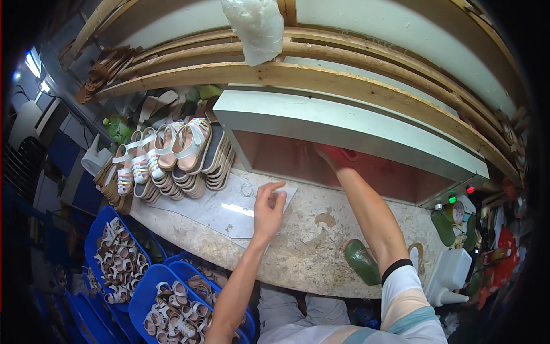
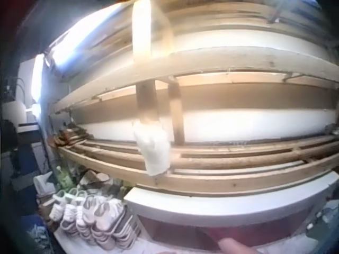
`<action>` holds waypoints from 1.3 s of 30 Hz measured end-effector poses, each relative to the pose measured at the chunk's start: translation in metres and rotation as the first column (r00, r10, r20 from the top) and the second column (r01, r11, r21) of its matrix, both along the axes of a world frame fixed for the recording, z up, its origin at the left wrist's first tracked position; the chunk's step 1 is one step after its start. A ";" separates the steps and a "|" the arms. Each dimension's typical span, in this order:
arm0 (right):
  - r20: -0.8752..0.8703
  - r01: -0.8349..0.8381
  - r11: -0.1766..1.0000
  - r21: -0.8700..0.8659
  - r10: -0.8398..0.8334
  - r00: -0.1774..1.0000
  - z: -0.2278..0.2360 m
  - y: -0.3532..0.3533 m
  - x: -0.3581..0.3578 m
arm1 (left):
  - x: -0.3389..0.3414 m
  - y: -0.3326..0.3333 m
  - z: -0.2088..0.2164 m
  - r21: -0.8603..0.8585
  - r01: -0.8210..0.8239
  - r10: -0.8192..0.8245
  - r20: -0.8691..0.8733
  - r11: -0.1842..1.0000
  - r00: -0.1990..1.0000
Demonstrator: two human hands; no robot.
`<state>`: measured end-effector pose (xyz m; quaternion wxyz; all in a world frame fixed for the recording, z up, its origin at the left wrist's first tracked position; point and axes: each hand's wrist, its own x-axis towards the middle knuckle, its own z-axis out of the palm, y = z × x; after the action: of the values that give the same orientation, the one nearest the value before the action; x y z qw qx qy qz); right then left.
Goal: The person places shoe components into a heating chamber, opens a bottle, and wraps shoe straps around a shoe mold by hand.
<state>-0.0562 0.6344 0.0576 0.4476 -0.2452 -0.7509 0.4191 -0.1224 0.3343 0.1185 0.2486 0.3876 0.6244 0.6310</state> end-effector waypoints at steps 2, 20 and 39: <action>0.145 0.128 0.836 0.533 -0.240 0.960 0.019 -0.043 -0.023 | -0.016 -0.035 -0.009 -0.052 -0.053 0.051 -0.043 0.997 0.998; 0.551 -0.022 0.998 -0.064 0.054 0.833 0.146 -0.216 0.213 | 0.046 -0.145 -0.001 -0.058 -0.018 -0.025 -0.658 0.998 0.753; 0.463 0.688 0.680 0.253 -0.710 0.531 0.084 -0.403 0.418 | 0.064 -0.142 -0.024 0.041 -0.038 0.055 -0.823 0.998 0.565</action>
<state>0.3617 0.2318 0.1413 0.3585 -0.6201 -0.6897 0.1058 -0.0587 0.1923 0.0942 -0.0911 0.6225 0.6724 0.3899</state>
